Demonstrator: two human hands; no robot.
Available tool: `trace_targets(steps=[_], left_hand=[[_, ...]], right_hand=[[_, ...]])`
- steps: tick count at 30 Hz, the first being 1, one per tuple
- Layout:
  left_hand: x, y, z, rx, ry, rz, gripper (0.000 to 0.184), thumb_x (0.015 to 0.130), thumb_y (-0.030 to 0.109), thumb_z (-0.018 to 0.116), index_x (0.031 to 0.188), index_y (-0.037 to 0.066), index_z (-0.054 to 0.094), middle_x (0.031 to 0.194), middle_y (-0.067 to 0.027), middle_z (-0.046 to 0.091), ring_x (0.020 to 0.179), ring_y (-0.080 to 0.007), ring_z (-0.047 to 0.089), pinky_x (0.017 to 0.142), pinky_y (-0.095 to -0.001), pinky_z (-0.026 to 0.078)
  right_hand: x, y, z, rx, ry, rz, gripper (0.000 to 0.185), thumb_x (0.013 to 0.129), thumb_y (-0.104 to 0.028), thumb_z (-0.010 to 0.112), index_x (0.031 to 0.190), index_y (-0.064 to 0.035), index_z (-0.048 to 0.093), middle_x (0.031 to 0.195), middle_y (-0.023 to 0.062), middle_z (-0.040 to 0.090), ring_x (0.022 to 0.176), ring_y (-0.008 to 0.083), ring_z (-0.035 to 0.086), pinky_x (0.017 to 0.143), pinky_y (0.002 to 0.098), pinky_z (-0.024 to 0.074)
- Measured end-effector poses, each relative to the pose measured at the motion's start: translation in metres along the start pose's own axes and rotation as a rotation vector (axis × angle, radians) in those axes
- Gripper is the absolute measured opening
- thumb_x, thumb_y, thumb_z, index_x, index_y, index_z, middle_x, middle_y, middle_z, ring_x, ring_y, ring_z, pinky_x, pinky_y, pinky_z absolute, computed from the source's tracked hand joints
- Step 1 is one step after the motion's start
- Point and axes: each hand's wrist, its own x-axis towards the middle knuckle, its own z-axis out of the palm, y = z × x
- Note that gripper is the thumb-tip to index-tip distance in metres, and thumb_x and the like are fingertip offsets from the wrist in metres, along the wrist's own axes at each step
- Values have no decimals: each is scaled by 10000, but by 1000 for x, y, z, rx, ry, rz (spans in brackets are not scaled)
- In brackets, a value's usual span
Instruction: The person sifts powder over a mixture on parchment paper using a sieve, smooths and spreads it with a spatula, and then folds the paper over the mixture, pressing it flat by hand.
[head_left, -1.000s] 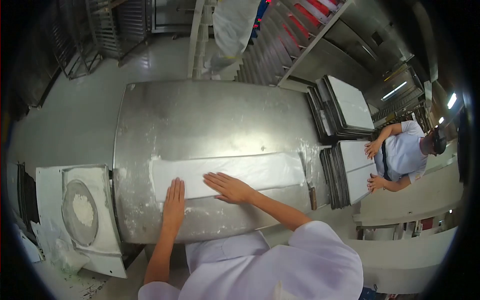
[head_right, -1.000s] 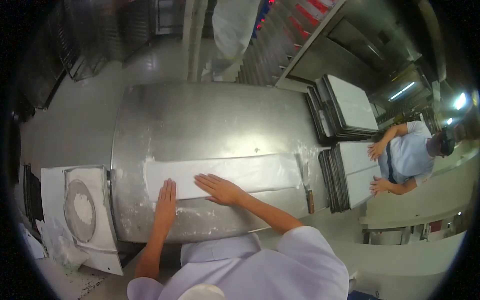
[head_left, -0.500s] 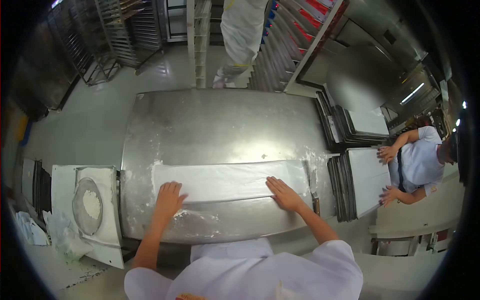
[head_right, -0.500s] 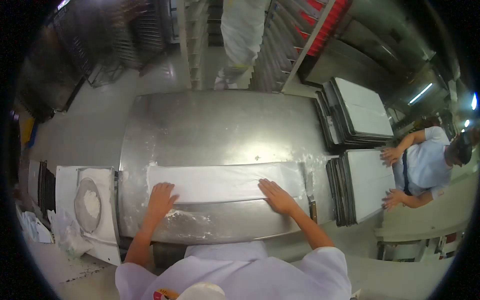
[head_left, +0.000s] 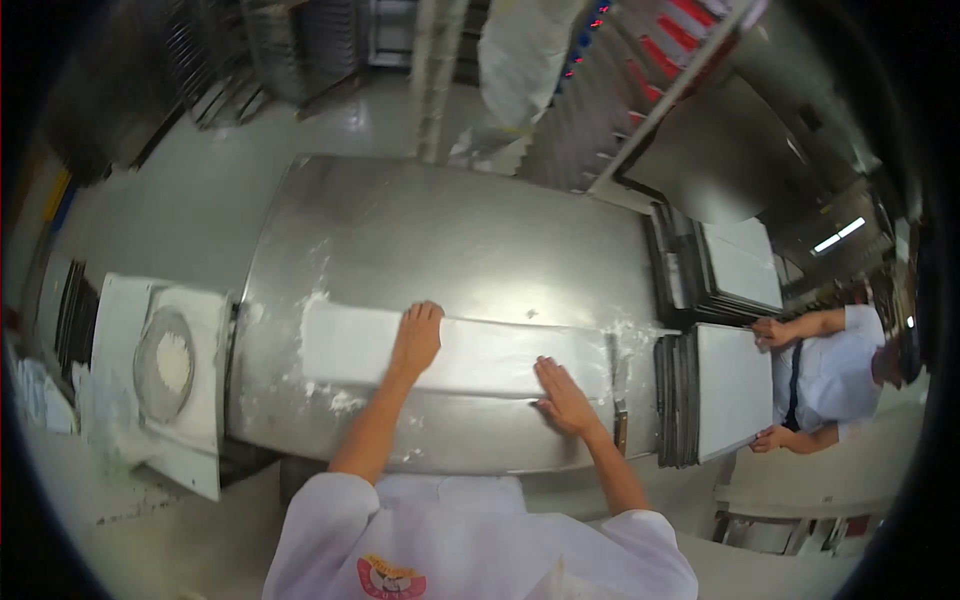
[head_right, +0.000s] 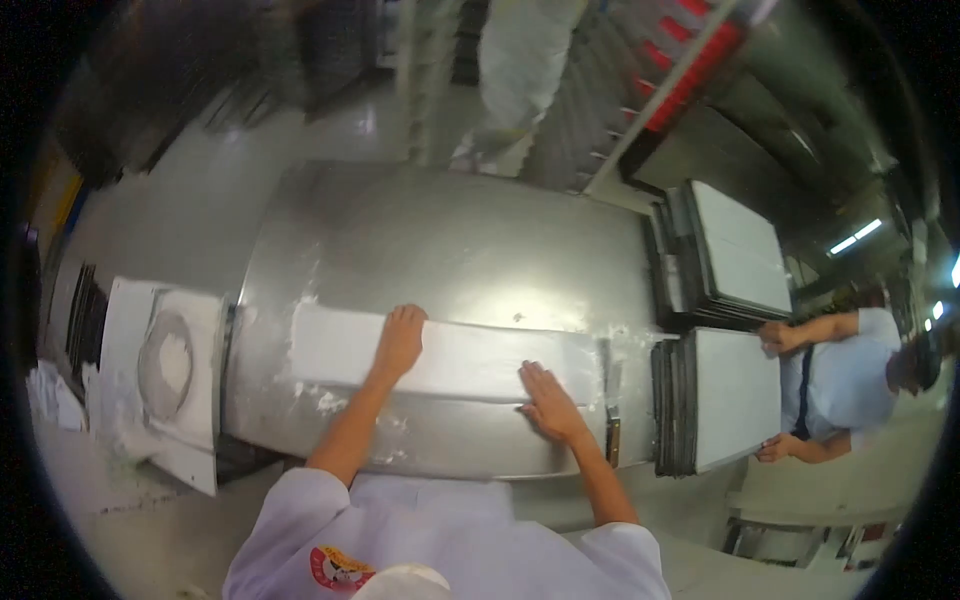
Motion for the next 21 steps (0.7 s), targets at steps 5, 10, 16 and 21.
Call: trace_targets(steps=[5,10,16,21], left_hand=[[-23,-79,-52,-21,121,-56,184,844,-2,523,1016,29,581,1059,-115,578,1051,-305,532,942,-421,436],[-41,-113,-66,-27,199,-88,217,848,-13,517,1047,28,590,1056,-139,581,1068,-322,542,978,-423,432],[-34,-110,-60,-19,109,-201,225,867,-19,509,1074,-1,593,1117,-146,583,1120,-319,535,1053,-436,401],[-33,-108,-74,-76,76,-220,205,869,-2,522,1067,20,573,1110,-119,570,1125,-293,522,1045,-417,401]], right_hand=[[8,-10,6,-7,100,40,648,1015,-412,437,1515,-12,341,1572,218,320,1460,396,284,1211,478,199],[52,9,18,76,411,252,469,1020,-244,450,1423,-5,470,1471,196,455,1384,374,393,1185,496,240],[200,-41,86,-138,461,93,137,930,-43,498,1032,21,563,1051,228,554,1026,399,518,907,495,416],[296,-189,117,31,492,31,126,811,-13,548,936,-7,534,988,199,525,961,381,503,834,475,405]])
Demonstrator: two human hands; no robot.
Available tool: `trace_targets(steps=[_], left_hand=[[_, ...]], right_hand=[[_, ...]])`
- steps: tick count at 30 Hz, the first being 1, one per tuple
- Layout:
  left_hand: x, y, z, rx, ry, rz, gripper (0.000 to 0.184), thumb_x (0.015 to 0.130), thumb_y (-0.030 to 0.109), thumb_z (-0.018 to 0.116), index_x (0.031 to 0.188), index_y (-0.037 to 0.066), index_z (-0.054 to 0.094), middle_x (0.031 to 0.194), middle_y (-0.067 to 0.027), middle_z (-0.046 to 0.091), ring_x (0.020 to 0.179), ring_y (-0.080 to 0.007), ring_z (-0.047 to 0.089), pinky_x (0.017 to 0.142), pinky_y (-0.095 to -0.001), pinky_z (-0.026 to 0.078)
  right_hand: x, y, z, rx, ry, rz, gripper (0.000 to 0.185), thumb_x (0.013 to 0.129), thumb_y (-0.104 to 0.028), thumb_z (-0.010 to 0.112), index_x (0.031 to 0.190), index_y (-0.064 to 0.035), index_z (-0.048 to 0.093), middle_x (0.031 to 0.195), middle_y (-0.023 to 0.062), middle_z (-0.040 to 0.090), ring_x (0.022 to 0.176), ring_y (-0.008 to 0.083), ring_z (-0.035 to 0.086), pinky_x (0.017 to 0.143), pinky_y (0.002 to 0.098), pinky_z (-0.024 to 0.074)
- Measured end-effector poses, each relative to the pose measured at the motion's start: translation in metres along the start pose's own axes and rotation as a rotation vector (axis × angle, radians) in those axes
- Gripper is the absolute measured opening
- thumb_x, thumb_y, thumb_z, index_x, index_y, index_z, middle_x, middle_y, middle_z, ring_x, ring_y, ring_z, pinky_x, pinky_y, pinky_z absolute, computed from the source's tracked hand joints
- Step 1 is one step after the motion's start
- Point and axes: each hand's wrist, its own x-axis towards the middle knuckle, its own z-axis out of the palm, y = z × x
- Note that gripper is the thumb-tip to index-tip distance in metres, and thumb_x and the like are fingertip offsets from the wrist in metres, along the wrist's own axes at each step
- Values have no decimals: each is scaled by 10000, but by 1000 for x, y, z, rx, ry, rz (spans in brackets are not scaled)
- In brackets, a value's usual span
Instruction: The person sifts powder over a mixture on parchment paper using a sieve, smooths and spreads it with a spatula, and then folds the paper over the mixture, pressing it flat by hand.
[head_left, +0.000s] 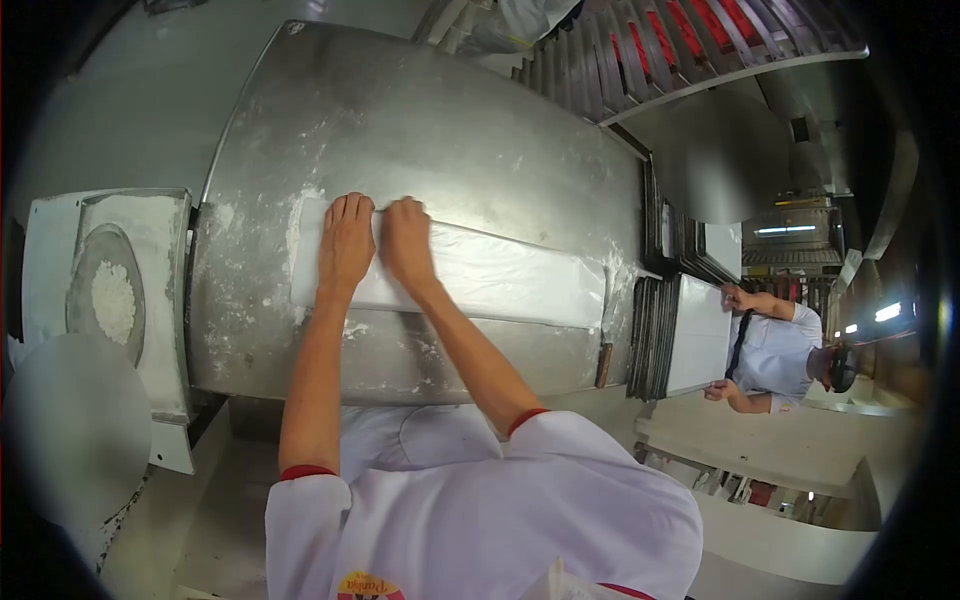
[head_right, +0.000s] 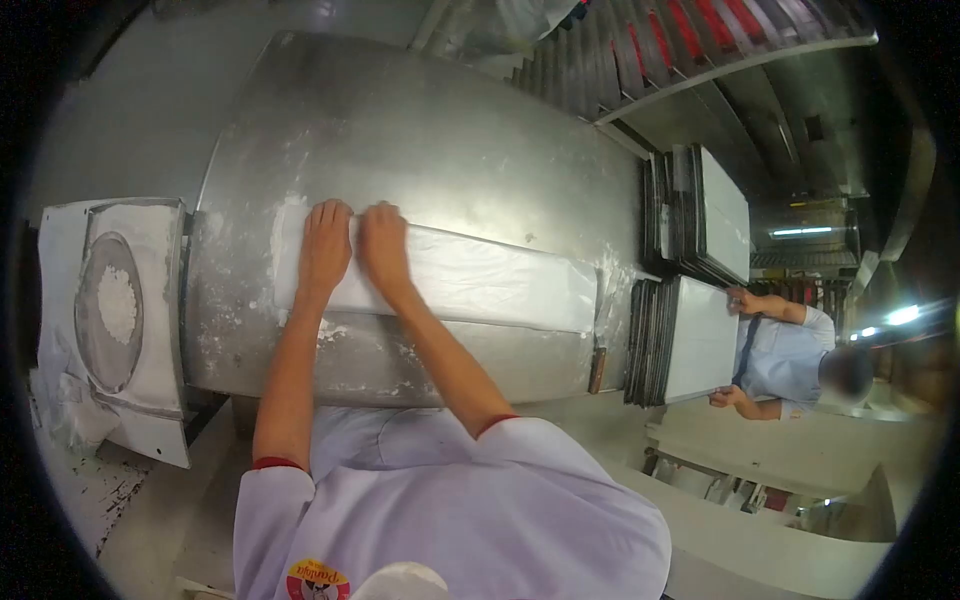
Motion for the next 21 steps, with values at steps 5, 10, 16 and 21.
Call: trace_targets(steps=[5,10,16,21], left_hand=[[-1,-1,6,29,31,-2,205,864,18,543,1067,26,562,1111,-115,568,1121,-282,523,1023,-410,413],[-1,2,5,46,-1,-14,162,939,14,495,1082,10,570,1128,-114,571,1119,-301,522,1038,-422,406],[-5,-8,14,84,-12,55,191,927,10,494,1096,6,583,1180,-158,576,1160,-339,514,1052,-454,386],[-19,-72,62,143,-40,63,341,1020,55,382,1313,-11,543,1431,-216,488,1390,-386,376,1193,-505,226]], right_hand=[[-5,-2,-16,32,41,3,192,808,56,521,986,-2,563,997,179,545,957,366,518,812,456,429],[-42,74,-69,-52,102,105,134,824,41,504,950,5,530,976,198,515,969,381,505,833,481,419],[-86,162,-126,-75,147,164,128,829,56,487,942,6,520,956,201,515,956,406,498,835,487,408],[-113,221,-148,-22,164,201,207,854,22,463,1035,18,565,1051,220,568,1053,402,517,965,485,397]])
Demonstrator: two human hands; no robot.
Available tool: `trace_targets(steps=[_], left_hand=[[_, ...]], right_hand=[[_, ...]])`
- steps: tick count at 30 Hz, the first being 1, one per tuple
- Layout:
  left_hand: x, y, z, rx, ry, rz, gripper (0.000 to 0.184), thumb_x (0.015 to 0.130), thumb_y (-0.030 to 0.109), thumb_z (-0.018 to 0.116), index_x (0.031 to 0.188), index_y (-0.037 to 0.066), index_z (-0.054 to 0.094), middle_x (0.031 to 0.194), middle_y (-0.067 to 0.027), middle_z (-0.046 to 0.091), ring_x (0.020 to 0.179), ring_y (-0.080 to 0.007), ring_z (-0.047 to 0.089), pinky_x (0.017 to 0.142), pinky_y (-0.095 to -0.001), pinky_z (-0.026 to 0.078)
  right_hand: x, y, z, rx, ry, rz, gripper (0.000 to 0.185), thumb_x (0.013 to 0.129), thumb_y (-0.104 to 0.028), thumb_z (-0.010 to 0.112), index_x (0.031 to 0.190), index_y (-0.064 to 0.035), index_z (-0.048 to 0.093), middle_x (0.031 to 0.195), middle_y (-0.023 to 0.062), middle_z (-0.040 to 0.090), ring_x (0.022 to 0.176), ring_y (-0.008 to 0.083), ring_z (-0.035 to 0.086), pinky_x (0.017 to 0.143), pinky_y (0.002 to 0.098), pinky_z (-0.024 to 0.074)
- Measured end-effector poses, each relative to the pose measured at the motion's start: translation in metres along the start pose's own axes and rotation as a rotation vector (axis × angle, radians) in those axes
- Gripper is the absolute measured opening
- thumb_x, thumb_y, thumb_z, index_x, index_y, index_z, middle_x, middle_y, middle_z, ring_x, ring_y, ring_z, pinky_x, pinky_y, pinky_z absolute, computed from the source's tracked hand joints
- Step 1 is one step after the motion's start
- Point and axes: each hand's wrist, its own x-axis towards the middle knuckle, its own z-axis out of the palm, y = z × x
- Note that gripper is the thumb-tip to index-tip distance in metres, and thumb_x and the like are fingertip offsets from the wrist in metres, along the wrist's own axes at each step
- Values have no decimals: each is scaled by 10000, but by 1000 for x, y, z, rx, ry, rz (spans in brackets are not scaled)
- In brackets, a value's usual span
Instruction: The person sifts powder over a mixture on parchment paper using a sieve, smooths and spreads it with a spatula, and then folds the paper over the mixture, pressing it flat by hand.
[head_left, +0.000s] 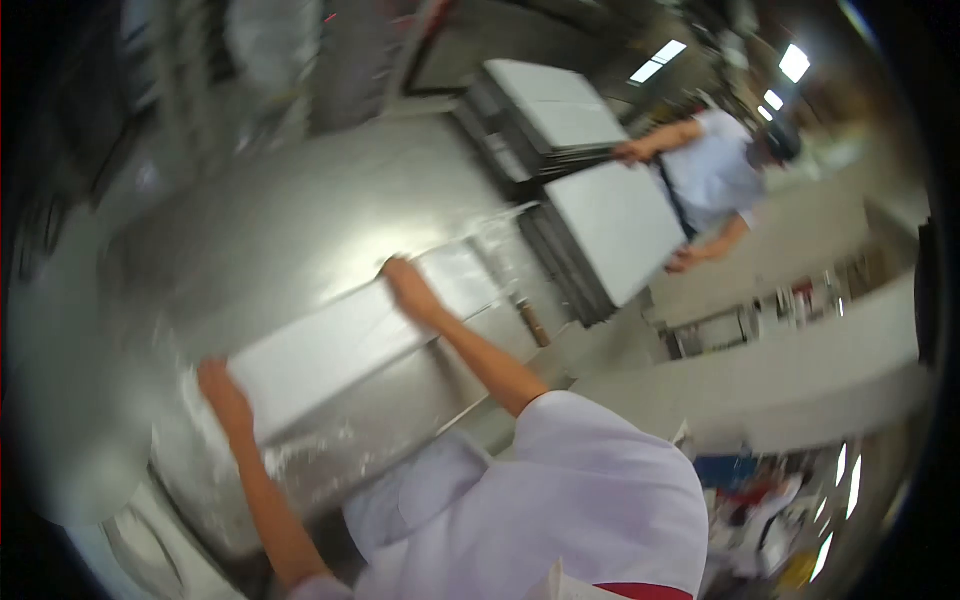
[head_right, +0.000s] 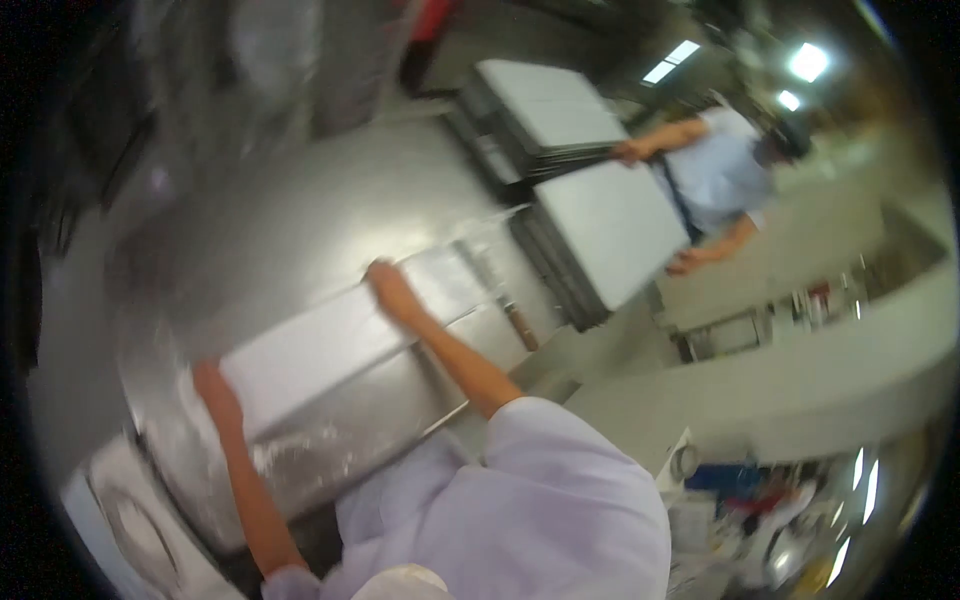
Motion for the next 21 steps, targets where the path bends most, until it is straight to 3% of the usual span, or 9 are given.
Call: trace_targets(steps=[1,2,4,6,8,11,15,17,21], left_hand=[[8,33,-37,-77,-75,-60,336,1008,51,400,1301,-21,548,1424,-235,489,1383,-398,381,1182,-507,245],[3,-4,-2,40,88,106,317,1006,53,402,1268,-36,555,1370,-251,514,1329,-419,418,1149,-510,292],[18,22,-38,-52,66,186,253,1011,76,381,1122,-63,561,1130,-253,547,1118,-437,486,1005,-519,382],[16,13,-32,48,170,210,228,1011,95,389,1042,-62,552,1072,-249,540,1055,-435,493,940,-519,392],[19,51,-69,-65,-4,76,216,1013,106,405,984,-57,543,1040,-251,539,1017,-431,497,900,-511,396],[28,76,-38,-7,29,71,210,1011,102,417,976,-59,546,1020,-254,539,991,-427,500,883,-501,398],[46,207,28,-108,-94,301,233,1025,139,432,1063,-63,541,1098,-256,554,1039,-424,505,920,-505,397],[50,285,59,-159,-113,375,182,994,106,455,1006,-60,528,1041,-253,544,999,-423,508,899,-502,403],[53,372,91,-300,-138,349,164,966,108,489,1048,-30,528,1090,-212,561,1018,-386,535,878,-479,446]], right_hand=[[-1,7,-6,15,0,-6,220,840,22,481,1040,6,572,1057,212,574,1069,396,524,959,476,403],[-1,6,-15,-6,22,4,242,823,20,503,1051,-7,578,1068,207,577,1077,393,530,947,461,413],[2,8,-32,-18,17,-29,157,836,7,514,983,-29,557,1026,190,555,1011,387,527,891,459,422],[1,4,-44,45,111,-26,70,880,-26,519,946,-38,540,999,167,544,989,367,520,870,452,422],[0,10,-50,53,90,-10,41,920,-70,522,944,-42,540,988,141,544,987,347,519,865,439,424],[-1,19,-44,41,135,-13,39,933,-89,521,937,-51,527,967,127,534,971,331,517,853,443,420],[-5,42,-22,-46,165,-95,65,854,-81,545,899,-40,522,947,145,529,938,346,523,833,453,423],[-8,35,-31,-1,158,-56,94,862,-108,543,913,-30,539,961,151,543,936,346,535,830,456,431],[-9,39,-31,59,237,-63,179,856,-203,580,937,-49,536,957,132,535,927,334,528,816,442,433]])
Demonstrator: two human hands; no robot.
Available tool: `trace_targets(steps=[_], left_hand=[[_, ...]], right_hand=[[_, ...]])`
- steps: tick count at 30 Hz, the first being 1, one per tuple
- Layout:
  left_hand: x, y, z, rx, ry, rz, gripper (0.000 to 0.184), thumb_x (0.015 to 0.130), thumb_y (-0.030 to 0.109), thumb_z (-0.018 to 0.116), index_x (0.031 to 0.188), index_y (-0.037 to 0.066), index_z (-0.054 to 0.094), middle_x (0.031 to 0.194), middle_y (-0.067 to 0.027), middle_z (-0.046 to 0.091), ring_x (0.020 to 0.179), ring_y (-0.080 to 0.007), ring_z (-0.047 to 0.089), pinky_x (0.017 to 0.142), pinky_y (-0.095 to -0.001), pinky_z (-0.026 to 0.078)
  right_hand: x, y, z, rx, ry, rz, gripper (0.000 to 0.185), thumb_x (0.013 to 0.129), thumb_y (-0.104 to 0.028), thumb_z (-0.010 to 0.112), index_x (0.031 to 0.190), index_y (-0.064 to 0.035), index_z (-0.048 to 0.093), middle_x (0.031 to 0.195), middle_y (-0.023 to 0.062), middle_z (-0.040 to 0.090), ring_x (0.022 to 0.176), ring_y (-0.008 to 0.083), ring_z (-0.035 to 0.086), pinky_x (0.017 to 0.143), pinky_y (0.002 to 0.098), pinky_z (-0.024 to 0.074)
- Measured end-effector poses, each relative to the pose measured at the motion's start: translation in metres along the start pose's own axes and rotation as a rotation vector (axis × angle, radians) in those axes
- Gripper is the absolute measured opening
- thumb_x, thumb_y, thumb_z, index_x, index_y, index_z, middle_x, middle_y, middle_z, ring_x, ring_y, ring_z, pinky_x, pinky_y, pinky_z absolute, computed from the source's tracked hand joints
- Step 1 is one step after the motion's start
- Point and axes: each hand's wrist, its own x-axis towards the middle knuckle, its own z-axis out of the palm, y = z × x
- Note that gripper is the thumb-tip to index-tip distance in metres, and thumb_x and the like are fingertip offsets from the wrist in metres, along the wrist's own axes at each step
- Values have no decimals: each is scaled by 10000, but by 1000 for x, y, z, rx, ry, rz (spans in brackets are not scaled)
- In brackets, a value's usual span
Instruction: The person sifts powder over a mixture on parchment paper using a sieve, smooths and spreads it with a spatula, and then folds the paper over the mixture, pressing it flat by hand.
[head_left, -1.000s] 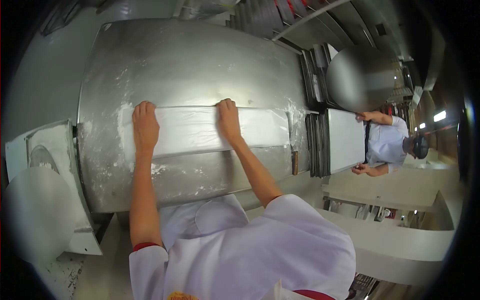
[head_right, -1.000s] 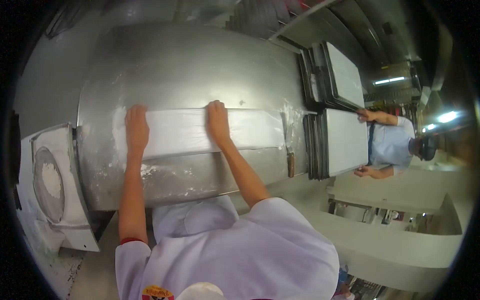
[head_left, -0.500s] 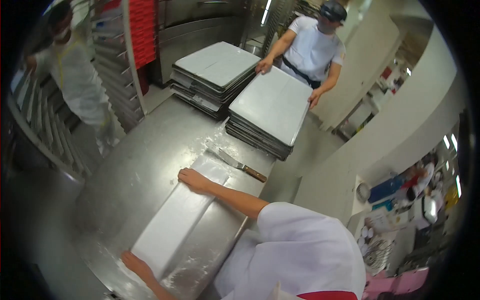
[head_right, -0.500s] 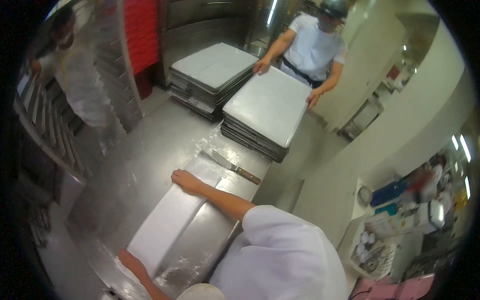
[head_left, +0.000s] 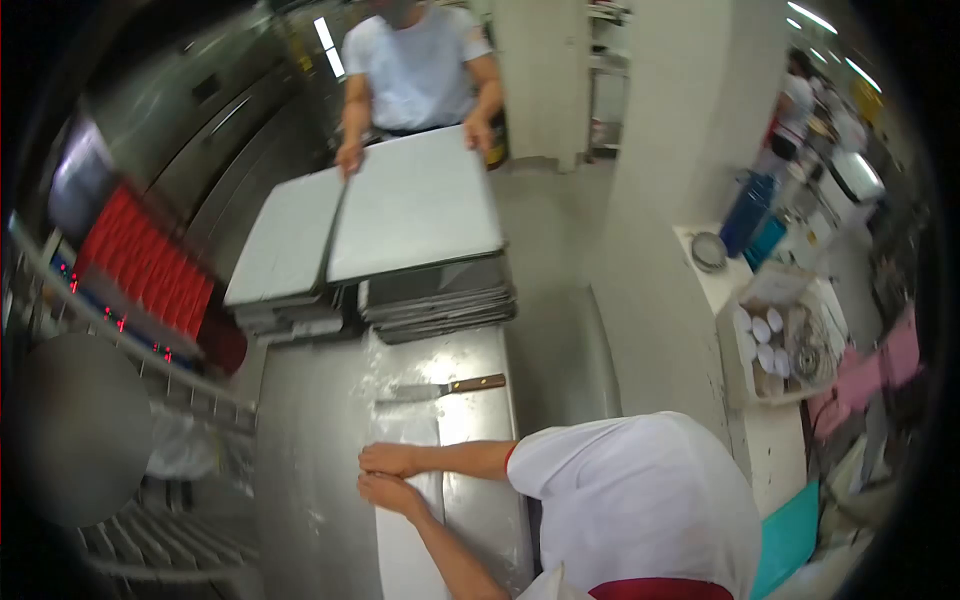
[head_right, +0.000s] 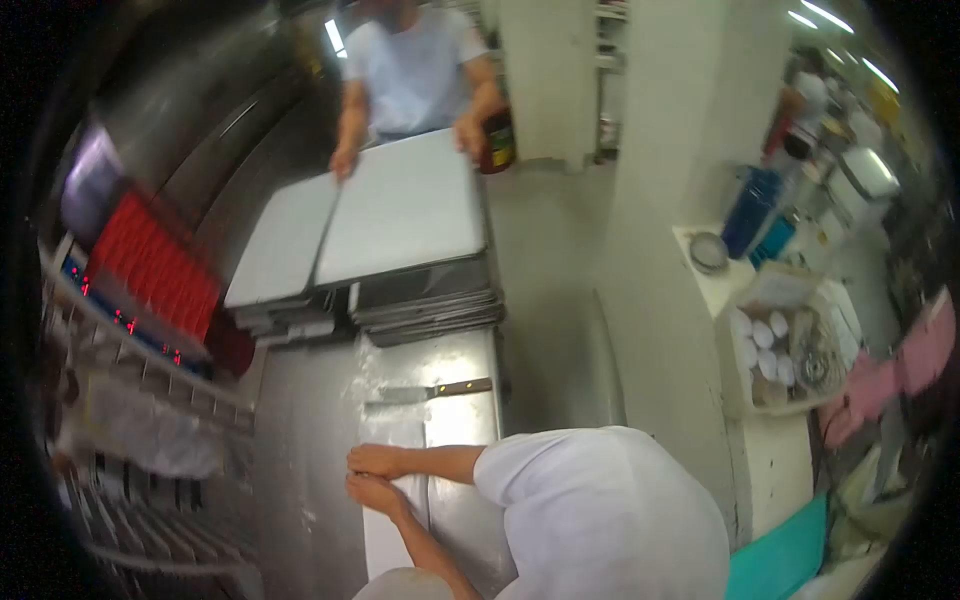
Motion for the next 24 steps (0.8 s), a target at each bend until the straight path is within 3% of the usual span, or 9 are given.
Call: trace_targets(steps=[4,7,8,14,17,19,24], left_hand=[[-3,-10,1,53,-114,-2,144,977,92,480,1034,-28,534,1093,-200,565,1029,-377,539,888,-474,442],[-18,-33,-8,112,199,173,267,1005,200,499,930,-51,548,1005,-300,576,972,-418,542,913,-566,397],[-21,-42,-9,226,289,254,196,970,75,436,941,-87,542,961,-295,556,926,-444,517,865,-544,411],[-52,-149,-34,362,302,294,187,961,45,420,950,-95,543,944,-288,556,912,-438,517,838,-531,426],[-74,-141,-78,334,239,231,192,977,53,429,971,-102,541,968,-284,556,921,-435,521,859,-550,419],[-87,-161,-94,225,122,10,207,990,72,439,1016,-105,542,1023,-286,559,965,-435,526,906,-558,407],[-92,-167,-90,228,124,68,210,1000,76,433,1051,-94,543,1057,-268,561,1005,-421,524,926,-533,406]], right_hand=[[-4,8,13,-81,116,-58,155,853,-193,570,908,-56,524,951,127,526,943,316,520,819,436,428],[-5,2,9,-155,95,-6,122,850,-157,560,900,-55,518,966,127,528,958,306,520,829,427,427],[-5,0,8,-190,52,18,90,849,-121,552,892,-54,511,977,129,530,971,305,525,844,424,429],[-1,2,10,-301,-29,43,118,827,-109,575,924,-57,532,1000,121,542,996,302,531,868,421,435],[-2,1,8,-317,-7,17,138,817,-114,591,931,-57,538,1013,119,546,1001,303,530,865,422,436],[-3,-3,6,-311,6,14,118,817,-107,590,902,-58,524,997,117,538,991,298,528,870,418,435],[0,-1,5,-307,-20,23,136,794,-109,616,869,-56,516,969,117,535,962,302,531,840,425,444]])
